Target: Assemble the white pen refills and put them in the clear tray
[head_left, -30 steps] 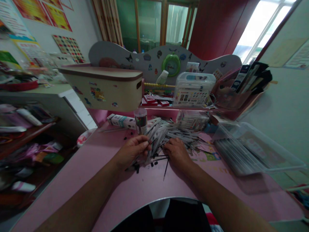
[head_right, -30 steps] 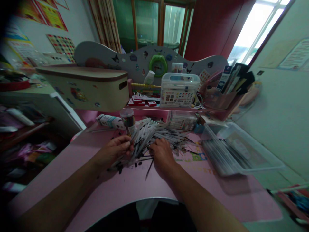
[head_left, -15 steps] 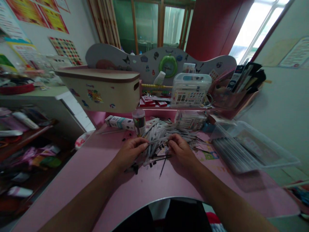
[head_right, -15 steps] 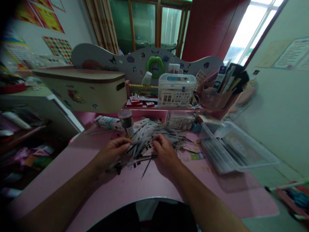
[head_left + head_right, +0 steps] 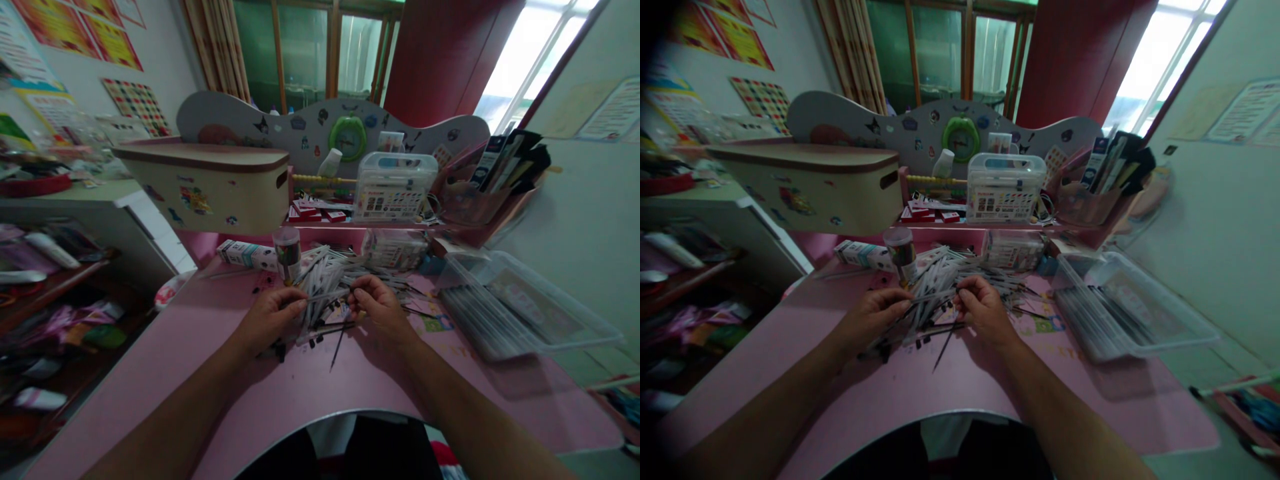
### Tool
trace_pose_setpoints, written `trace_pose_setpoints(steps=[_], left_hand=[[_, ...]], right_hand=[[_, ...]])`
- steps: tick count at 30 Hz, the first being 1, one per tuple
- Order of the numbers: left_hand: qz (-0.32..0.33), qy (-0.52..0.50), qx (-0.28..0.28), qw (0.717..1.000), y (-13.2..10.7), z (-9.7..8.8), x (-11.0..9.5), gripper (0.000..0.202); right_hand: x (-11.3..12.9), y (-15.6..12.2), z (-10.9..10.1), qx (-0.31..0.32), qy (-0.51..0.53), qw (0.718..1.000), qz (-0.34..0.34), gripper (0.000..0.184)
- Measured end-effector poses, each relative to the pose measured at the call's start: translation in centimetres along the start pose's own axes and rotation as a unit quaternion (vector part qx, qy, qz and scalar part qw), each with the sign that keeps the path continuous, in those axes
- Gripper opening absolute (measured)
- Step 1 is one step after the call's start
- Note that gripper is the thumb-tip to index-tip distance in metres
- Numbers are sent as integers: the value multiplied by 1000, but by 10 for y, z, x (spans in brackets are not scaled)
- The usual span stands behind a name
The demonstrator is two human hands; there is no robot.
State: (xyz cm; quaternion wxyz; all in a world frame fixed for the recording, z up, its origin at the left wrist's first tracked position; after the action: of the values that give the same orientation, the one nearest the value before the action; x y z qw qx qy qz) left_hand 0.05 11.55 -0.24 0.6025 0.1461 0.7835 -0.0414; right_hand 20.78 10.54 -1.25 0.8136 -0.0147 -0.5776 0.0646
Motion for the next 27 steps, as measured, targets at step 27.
trace_pose_setpoints(steps=[27], left_hand=[[38,88,22,995,-2,0,-15,29]], right_hand=[[-3,-6,1,-39,-17,998,36,21]])
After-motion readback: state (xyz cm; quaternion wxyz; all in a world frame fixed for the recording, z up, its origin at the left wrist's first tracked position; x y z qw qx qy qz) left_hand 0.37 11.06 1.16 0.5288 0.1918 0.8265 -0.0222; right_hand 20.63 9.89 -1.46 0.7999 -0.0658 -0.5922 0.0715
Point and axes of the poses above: each hand's wrist, its own y-axis towards the middle knuckle, its own z-axis out of the palm, x = y × z, the point moved 9 cm from there along y, towards the middle knuckle, and after that the axes turned 6 degrees about z, right-handed, at the moved point
